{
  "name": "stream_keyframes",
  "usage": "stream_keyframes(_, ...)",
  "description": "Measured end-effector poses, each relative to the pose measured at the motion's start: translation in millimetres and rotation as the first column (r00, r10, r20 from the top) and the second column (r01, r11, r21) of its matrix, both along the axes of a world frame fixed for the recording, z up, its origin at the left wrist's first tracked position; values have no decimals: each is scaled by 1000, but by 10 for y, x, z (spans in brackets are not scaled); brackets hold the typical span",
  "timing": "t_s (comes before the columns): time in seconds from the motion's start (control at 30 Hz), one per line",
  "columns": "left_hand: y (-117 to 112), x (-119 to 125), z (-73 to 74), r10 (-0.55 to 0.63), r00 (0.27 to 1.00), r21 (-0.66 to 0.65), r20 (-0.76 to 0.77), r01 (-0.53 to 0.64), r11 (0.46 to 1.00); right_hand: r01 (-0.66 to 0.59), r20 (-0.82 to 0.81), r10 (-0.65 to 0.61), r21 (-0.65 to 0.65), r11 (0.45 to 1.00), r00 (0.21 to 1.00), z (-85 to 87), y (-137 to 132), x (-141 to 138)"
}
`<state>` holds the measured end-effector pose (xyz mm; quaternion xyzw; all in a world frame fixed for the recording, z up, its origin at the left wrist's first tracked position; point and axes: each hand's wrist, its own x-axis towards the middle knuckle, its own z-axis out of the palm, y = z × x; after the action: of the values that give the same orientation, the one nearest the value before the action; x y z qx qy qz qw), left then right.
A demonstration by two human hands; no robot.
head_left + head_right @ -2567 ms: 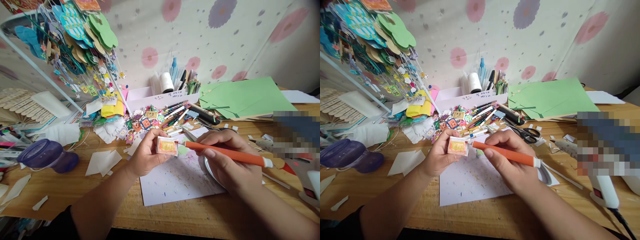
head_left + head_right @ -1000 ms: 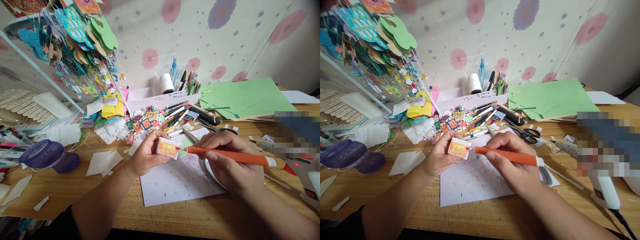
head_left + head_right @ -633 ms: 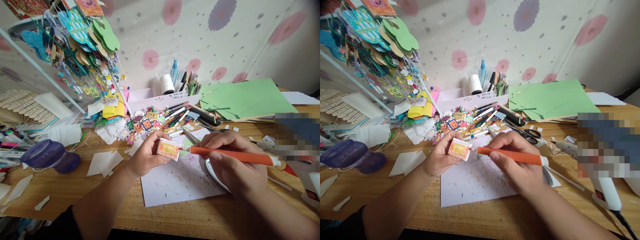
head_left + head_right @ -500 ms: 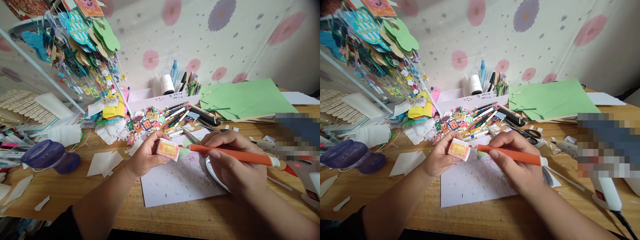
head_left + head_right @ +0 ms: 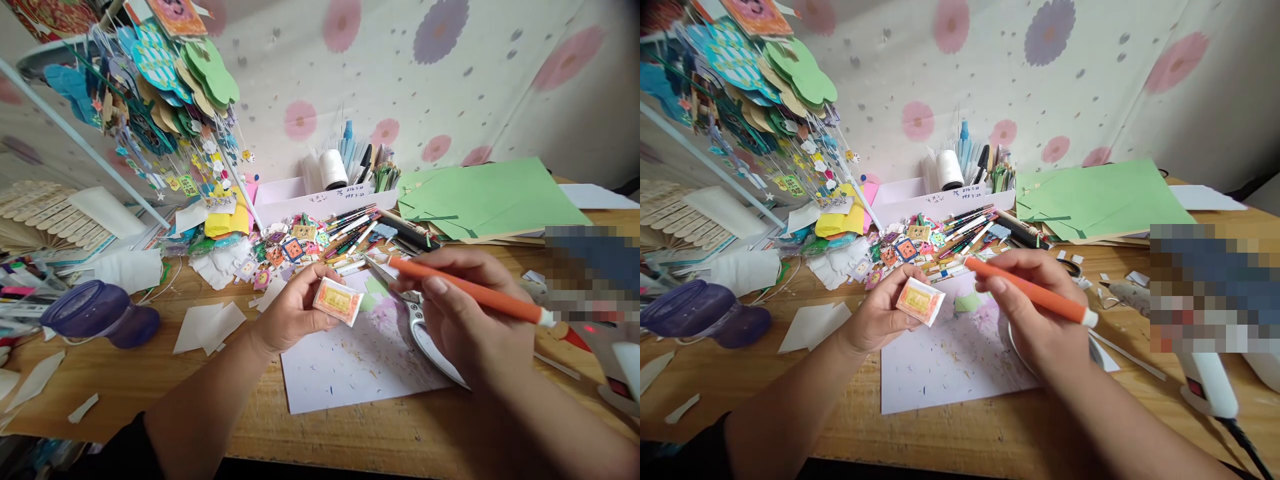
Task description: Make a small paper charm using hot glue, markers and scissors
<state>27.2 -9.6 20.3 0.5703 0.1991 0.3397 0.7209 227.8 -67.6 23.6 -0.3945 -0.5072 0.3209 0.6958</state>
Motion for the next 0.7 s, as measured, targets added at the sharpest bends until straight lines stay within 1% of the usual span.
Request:
stream_keyframes(0.07, 6, 8, -1, 4, 1000, 1, -16, -4, 1000, -65, -7, 64, -33, 997, 998, 11, 11, -41)
stream_keyframes(0.13, 13, 19, -2, 20, 999, 3, -25, -20, 1000, -139, 54, 145, -101, 985, 988, 12, 22, -86)
stream_keyframes(0.17, 17, 25, -4, 27, 999, 3, -29, -27, 1000, -158, 81, 169, -129, 979, 982, 7, 28, -106)
stream_keyframes(0.23, 24, 35, -12, 31, 999, 1, -36, -31, 1000, -180, 73, 193, -158, 971, 979, -16, 45, -134)
stream_keyframes(0.33, 30, 44, -41, 24, 999, -6, -42, -25, 1000, -255, -47, 251, -162, 953, 967, -70, 80, -149)
stream_keyframes(0.43, 28, 53, -67, 78, 995, -20, -56, -80, 997, -337, -159, 310, -193, 921, 937, -110, 105, -151)
stream_keyframes(0.53, 19, 61, -68, 124, 989, -31, -81, -127, 991, -359, -239, 302, -250, 899, 923, -103, 103, -160)
stream_keyframes(0.63, 12, 63, -54, 130, 987, -31, -90, -133, 991, -361, -290, 279, -282, 889, 915, -72, 86, -172)
stream_keyframes(0.7, 13, 59, -48, 126, 988, -17, -92, -128, 992, -377, -304, 287, -300, 876, 908, -62, 78, -175)
